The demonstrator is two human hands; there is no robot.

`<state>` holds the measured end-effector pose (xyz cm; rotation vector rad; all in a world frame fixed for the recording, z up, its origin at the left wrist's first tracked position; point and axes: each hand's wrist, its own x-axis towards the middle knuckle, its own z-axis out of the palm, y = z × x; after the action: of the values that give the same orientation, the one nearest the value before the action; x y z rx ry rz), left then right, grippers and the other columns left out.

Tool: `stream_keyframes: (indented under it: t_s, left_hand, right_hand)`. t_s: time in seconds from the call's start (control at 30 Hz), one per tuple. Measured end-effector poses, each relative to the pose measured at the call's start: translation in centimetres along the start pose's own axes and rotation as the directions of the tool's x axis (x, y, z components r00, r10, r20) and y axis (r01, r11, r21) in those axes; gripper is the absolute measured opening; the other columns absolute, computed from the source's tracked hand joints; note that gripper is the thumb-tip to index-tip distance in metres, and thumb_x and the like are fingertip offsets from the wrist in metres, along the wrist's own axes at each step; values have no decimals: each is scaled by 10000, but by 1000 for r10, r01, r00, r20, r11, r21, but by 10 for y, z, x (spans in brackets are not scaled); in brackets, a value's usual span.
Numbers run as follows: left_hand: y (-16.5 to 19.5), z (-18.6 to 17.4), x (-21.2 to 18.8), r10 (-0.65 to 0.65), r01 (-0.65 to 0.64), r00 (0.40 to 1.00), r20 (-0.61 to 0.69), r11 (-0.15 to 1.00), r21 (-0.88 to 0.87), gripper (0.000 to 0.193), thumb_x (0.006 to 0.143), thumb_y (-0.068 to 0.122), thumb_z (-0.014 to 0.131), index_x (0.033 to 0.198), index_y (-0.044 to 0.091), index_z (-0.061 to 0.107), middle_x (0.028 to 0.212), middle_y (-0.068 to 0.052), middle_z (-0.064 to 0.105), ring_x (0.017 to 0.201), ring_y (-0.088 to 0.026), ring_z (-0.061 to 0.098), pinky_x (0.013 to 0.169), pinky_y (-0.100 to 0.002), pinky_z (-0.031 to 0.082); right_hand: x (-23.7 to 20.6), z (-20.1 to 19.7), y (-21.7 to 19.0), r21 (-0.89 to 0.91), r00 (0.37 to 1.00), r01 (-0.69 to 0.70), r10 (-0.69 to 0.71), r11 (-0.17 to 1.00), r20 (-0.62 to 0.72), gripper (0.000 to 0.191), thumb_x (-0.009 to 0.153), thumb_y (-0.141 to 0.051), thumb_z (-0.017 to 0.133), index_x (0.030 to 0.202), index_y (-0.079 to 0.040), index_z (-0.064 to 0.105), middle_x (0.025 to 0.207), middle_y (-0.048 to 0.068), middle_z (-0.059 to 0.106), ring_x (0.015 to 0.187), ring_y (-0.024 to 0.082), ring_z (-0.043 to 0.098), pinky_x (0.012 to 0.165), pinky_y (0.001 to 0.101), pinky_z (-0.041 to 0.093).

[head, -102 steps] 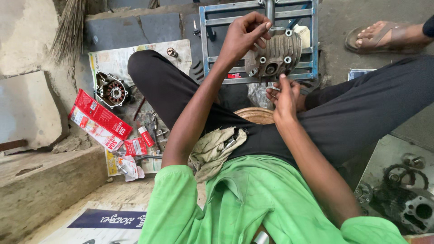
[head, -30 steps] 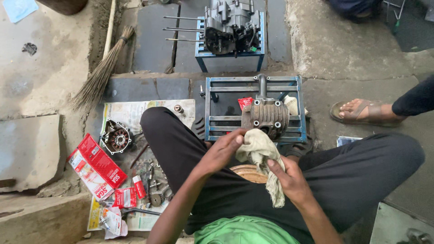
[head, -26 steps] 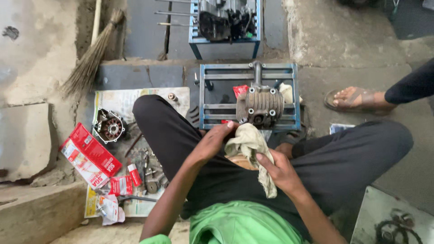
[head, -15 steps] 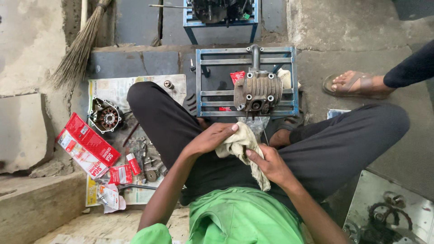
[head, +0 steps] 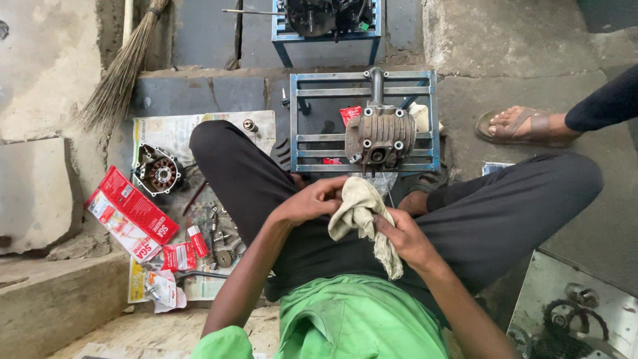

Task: The person sits on the floor and cleans a metal engine cylinder head with a cloth. They then pick up small metal rings and insert them into the cylinder head, followed by inserting a piston and wiping the assembly.

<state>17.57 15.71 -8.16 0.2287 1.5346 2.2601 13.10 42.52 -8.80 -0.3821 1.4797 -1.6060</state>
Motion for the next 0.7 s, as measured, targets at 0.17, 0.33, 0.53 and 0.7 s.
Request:
stream_keyframes:
  t_s: [0.17, 0.33, 0.53, 0.7]
  left_hand:
    - [11, 11, 15, -78, 94, 982, -171, 992, 87, 317, 1078, 250, 554, 1305, 36, 609, 930, 30, 586, 769, -55, 498, 639, -219, 421]
    - [16, 23, 32, 200, -125, 958, -203, 935, 333, 255, 1131, 277, 553, 1091, 27, 580, 904, 32, 526, 835, -55, 478, 711, -242, 420]
    - [10, 22, 35, 203, -43, 842, -500, 949, 312, 482, 1110, 385, 470, 792, 40, 579, 643, 23, 441, 600, -62, 405, 537, -263, 340]
    - [-2, 10, 40, 155, -178, 824, -545, 984, 10, 587, 1108, 462, 482, 686, 60, 556, 635, -12, 555, 587, -93, 497, 557, -275, 398]
  right_hand:
    - [8, -4, 6, 111, 999, 7, -2, 994, -44, 369, 1038, -312, 563, 1153, 21, 674, 970, 30, 697, 826, 95, 621, 723, 262, 501]
    - [13, 0, -10, 239, 994, 72, -49, 968, -99, 484, 1067, -390, 477, 1271, 18, 639, 1180, 68, 694, 1049, 124, 638, 928, 269, 497]
    - [8, -3, -47, -7, 891, 241, -224, 970, -394, 516, 1092, -395, 482, 1331, 43, 613, 1254, 107, 684, 1137, 155, 633, 1012, 288, 473]
    - [-6, -13, -76, 284, 894, 361, -244, 888, -376, 452, 1076, -250, 600, 1378, 86, 575, 1267, 153, 679, 1132, 222, 661, 1013, 351, 519]
